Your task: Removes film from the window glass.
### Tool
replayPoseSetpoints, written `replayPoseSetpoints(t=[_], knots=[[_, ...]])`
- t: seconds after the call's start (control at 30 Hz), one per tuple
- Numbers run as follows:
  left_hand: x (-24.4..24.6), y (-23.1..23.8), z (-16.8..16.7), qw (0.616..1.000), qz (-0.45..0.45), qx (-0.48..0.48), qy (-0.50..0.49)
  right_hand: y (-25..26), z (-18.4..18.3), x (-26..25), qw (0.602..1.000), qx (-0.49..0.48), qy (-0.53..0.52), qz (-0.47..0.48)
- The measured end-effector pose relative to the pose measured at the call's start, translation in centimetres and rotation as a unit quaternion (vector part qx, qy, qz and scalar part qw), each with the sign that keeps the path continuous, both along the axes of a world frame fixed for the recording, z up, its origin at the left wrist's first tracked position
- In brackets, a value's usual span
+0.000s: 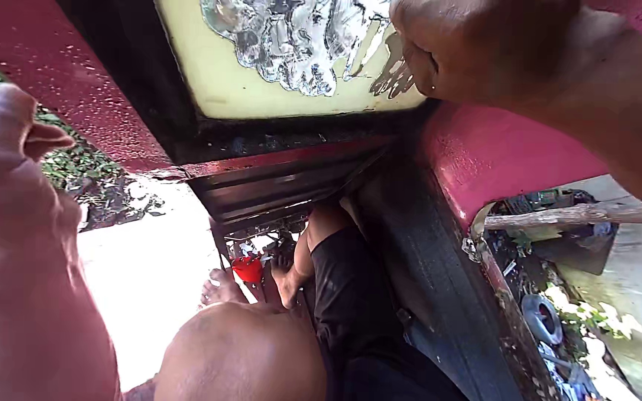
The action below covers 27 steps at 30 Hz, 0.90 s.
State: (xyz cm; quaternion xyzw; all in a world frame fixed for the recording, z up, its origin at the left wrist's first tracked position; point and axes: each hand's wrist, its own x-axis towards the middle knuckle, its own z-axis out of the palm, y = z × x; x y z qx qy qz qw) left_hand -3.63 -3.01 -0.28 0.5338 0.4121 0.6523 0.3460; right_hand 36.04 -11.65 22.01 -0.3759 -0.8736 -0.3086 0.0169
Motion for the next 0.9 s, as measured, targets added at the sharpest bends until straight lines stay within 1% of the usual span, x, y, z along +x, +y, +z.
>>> replayPoseSetpoints(t=[0.1, 0.17, 0.2, 0.27, 0.33, 0.5, 0.57, 0.63, 0.7, 0.77, 0.87, 0.9], knots=[[1.0, 1.8, -0.4, 0.996, 0.003, 0.030, -0.090, 0.0, 0.4, -0.6, 1.000, -0.009, -0.003, -0.001], [1.8, 1.8, -0.4, 0.990, -0.021, 0.044, -0.135, 0.1, 0.4, -0.6, 1.000, -0.014, 0.002, 0.006], [2.4, 1.3, -0.1, 0.989, -0.020, 0.041, -0.142, 0.2, 0.3, -0.6, 1.000, -0.016, 0.005, 0.010], [4.2, -0.1, 1.3, 0.992, 0.001, 0.021, -0.126, 0.3, 0.1, -0.6, 1.000, -0.026, 0.012, 0.010], [5.4, -0.9, 1.9, 0.993, 0.005, -0.002, -0.116, 0.3, 0.1, -0.7, 0.999, -0.035, 0.014, 0.001], [6.4, -1.0, 2.6, 0.989, -0.002, -0.025, -0.145, 0.2, 0.2, -1.0, 0.999, -0.043, 0.005, 0.002], [6.1, -0.2, 2.1, 0.991, -0.018, -0.013, -0.133, 0.1, 0.3, -1.0, 0.999, -0.044, -0.002, 0.004], [5.0, 2.1, 0.0, 0.984, -0.075, 0.046, -0.156, 0.2, 0.4, -1.0, 0.999, -0.044, -0.009, 0.010], [4.5, 3.7, -1.6, 0.979, -0.103, 0.076, -0.160, 0.3, 0.5, -1.1, 0.999, -0.049, -0.017, 0.011], [4.8, 3.9, -2.1, 0.983, -0.089, 0.066, -0.146, 0.4, 0.6, -1.1, 0.999, -0.040, -0.028, 0.018], [5.4, 4.0, -2.2, 0.993, -0.024, 0.048, -0.108, 0.4, 0.8, -1.3, 0.998, -0.044, -0.043, 0.015], [5.6, 4.0, -2.2, 0.993, -0.014, 0.046, -0.111, 0.5, 1.0, -1.5, 0.998, -0.049, -0.047, 0.014]])
